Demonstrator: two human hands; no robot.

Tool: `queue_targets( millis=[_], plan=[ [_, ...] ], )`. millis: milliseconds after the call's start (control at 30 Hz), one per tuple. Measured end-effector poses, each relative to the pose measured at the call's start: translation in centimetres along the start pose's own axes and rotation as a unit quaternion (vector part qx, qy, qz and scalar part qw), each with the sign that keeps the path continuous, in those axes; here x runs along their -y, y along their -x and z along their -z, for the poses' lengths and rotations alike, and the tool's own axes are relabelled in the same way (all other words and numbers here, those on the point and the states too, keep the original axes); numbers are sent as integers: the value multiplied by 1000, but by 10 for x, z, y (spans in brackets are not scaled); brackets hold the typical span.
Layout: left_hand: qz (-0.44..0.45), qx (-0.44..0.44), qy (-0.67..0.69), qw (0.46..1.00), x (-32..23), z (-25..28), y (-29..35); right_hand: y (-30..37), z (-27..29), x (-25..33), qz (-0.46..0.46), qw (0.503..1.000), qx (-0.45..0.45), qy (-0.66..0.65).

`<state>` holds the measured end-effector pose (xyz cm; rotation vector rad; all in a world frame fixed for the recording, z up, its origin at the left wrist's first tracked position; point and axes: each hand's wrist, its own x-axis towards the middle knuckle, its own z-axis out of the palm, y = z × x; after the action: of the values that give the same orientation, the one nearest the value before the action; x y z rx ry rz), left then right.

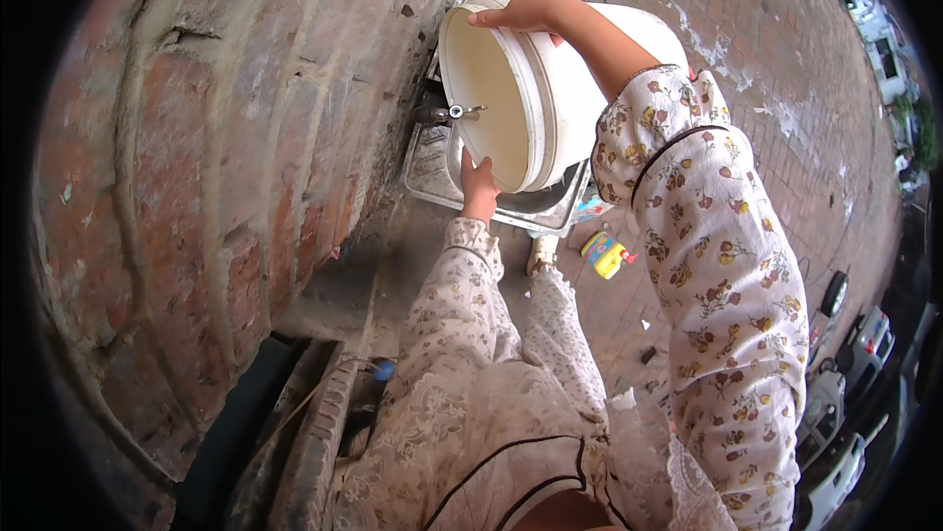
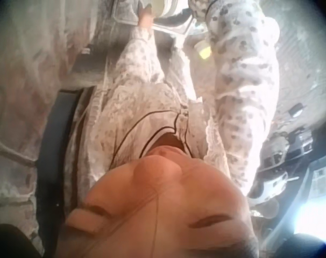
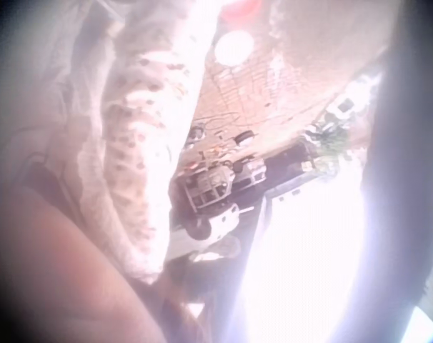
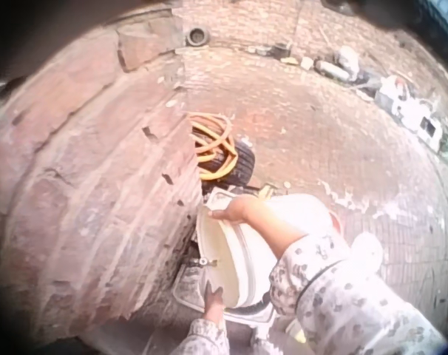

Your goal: The person scrubs a white plastic lid with a brush in a metal basin, rinses it, and sets it aside. Then they rinse the metal basin and place it on the ground. Finally, they fill a white bucket with water, add detergent, and scrub the bucket's interior with the brush.

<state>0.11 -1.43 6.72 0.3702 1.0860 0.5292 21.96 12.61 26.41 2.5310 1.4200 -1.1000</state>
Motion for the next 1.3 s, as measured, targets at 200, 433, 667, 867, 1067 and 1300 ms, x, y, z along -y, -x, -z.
queue_targets(
  millis=[200, 433, 667, 867, 1067, 1300],
  plan=[
    [39, 112, 16, 993, 11, -21, -23, -21, 4, -55, -38, 998, -39, -30],
    [-2, 103, -136, 985, -27, -84, 15, 113, 45, -180, -67, 967, -95, -225],
    [67, 219, -292, 929, -23, -120, 46, 247, -20, -281, -132, 863, -262, -412],
    [65, 231, -396, 886, 57, -178, 96, 328, -106, -401, -240, 758, -319, -516],
    [120, 204, -452, 860, 183, -210, 91, 364, -235, -523, -251, 648, -309, -649],
    [117, 122, -503, 848, 319, -229, 57, 400, -351, -570, -337, 604, -389, -608]
  ],
)
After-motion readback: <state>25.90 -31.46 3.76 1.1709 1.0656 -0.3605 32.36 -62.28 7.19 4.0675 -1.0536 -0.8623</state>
